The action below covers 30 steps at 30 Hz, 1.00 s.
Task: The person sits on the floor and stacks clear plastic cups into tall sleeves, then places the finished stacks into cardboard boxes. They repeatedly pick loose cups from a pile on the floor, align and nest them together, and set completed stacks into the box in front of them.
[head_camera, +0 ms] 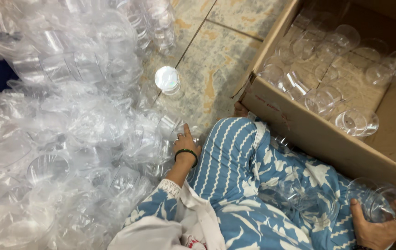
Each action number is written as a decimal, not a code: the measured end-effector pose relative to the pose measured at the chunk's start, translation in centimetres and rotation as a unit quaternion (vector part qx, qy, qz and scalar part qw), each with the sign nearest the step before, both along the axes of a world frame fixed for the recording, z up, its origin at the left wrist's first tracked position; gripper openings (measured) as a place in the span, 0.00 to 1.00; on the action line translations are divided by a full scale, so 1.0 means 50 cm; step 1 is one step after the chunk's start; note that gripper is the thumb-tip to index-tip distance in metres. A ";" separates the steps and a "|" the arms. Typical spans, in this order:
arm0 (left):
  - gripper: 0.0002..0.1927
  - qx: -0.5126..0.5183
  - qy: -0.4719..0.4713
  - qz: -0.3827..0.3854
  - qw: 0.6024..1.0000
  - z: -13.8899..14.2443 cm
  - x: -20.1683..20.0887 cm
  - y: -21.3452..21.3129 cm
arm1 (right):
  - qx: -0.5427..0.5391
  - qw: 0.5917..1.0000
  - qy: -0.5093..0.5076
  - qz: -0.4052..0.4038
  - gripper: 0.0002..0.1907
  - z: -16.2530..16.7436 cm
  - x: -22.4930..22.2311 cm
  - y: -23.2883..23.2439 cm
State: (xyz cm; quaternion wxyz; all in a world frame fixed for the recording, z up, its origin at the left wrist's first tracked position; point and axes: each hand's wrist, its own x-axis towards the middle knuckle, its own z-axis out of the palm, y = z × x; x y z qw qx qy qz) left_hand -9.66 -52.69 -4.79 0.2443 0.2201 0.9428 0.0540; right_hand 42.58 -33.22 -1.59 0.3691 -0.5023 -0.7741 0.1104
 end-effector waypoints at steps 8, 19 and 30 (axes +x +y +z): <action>0.55 0.325 0.003 0.097 0.941 -0.014 -0.319 0.074 | 0.035 0.999 0.018 0.012 0.43 -0.037 0.017 0.006; 0.42 0.444 -0.147 0.530 0.707 0.018 -0.457 0.187 | 0.053 0.998 0.014 -0.001 0.42 -0.050 0.008 0.019; 0.32 0.675 -0.068 0.323 0.660 -0.057 -0.232 0.181 | 0.038 0.995 -0.067 -0.057 0.44 -0.013 0.004 0.012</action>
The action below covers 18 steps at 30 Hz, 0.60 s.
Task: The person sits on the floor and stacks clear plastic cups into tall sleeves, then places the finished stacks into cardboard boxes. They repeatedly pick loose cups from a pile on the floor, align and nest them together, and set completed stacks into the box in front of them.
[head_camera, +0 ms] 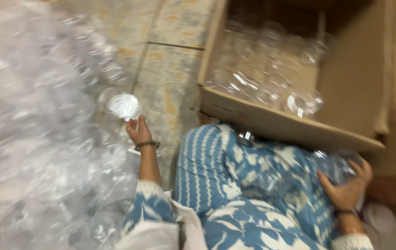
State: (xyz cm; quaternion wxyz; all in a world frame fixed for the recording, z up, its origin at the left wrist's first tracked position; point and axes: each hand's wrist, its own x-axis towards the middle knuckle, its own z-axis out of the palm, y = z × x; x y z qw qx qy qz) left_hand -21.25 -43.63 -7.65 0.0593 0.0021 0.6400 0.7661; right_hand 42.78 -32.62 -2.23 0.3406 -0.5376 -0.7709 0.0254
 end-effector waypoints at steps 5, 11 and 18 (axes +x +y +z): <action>0.32 -0.007 0.189 -0.354 0.916 0.124 0.378 -0.022 | -0.149 0.928 0.337 0.060 0.46 0.044 -0.055 -0.033; 0.71 0.088 0.226 -0.646 0.724 0.279 0.636 -0.037 | -0.272 0.784 0.490 0.267 0.49 0.110 -0.226 -0.154; 0.60 0.078 0.146 -0.712 0.682 0.288 0.657 -0.059 | -0.396 0.706 0.465 0.358 0.45 0.184 -0.178 -0.177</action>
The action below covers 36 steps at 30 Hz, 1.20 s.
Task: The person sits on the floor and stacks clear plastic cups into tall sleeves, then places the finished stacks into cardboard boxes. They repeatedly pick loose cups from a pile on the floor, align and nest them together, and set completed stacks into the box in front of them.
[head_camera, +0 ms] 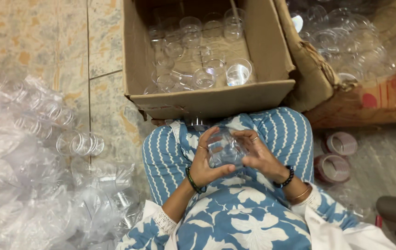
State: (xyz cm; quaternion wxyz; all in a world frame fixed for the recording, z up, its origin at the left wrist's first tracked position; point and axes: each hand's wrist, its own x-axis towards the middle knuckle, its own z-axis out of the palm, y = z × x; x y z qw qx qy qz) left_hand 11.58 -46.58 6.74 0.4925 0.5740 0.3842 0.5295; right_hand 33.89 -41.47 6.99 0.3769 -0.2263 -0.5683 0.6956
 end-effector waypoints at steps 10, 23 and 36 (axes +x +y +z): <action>0.52 -0.144 -0.274 -0.020 0.951 0.056 0.004 -0.061 | 0.082 0.994 0.040 -0.054 0.48 0.080 0.011 -0.088; 0.54 -0.095 -0.112 -0.031 0.989 0.110 0.052 -0.130 | 0.169 0.983 0.021 -0.061 0.51 0.084 0.034 -0.158; 0.49 -0.066 -0.062 -0.012 0.996 0.102 0.059 -0.119 | 0.144 0.987 -0.005 -0.074 0.51 0.067 0.044 -0.151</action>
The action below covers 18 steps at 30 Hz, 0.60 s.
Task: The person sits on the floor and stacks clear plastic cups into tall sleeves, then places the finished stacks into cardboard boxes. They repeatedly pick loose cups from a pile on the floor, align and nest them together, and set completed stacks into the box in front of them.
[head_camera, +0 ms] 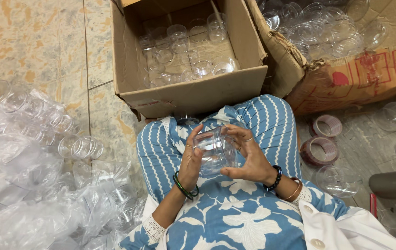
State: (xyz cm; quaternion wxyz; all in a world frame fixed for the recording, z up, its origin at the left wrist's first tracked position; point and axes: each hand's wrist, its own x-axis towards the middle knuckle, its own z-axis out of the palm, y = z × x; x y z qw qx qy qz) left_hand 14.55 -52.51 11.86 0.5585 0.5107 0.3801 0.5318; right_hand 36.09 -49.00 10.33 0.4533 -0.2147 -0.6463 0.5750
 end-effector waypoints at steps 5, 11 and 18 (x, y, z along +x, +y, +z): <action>0.49 -0.007 -0.016 -0.006 1.000 -0.010 -0.011 0.004 | -0.032 0.999 -0.020 0.026 0.52 0.008 -0.004 0.006; 0.49 -0.019 0.046 0.000 0.999 -0.035 -0.018 0.009 | -0.030 0.986 -0.162 0.006 0.55 0.033 -0.014 0.017; 0.48 -0.085 -0.049 -0.045 0.994 -0.064 -0.041 0.054 | 0.079 0.972 -0.221 -0.006 0.52 0.046 -0.029 0.076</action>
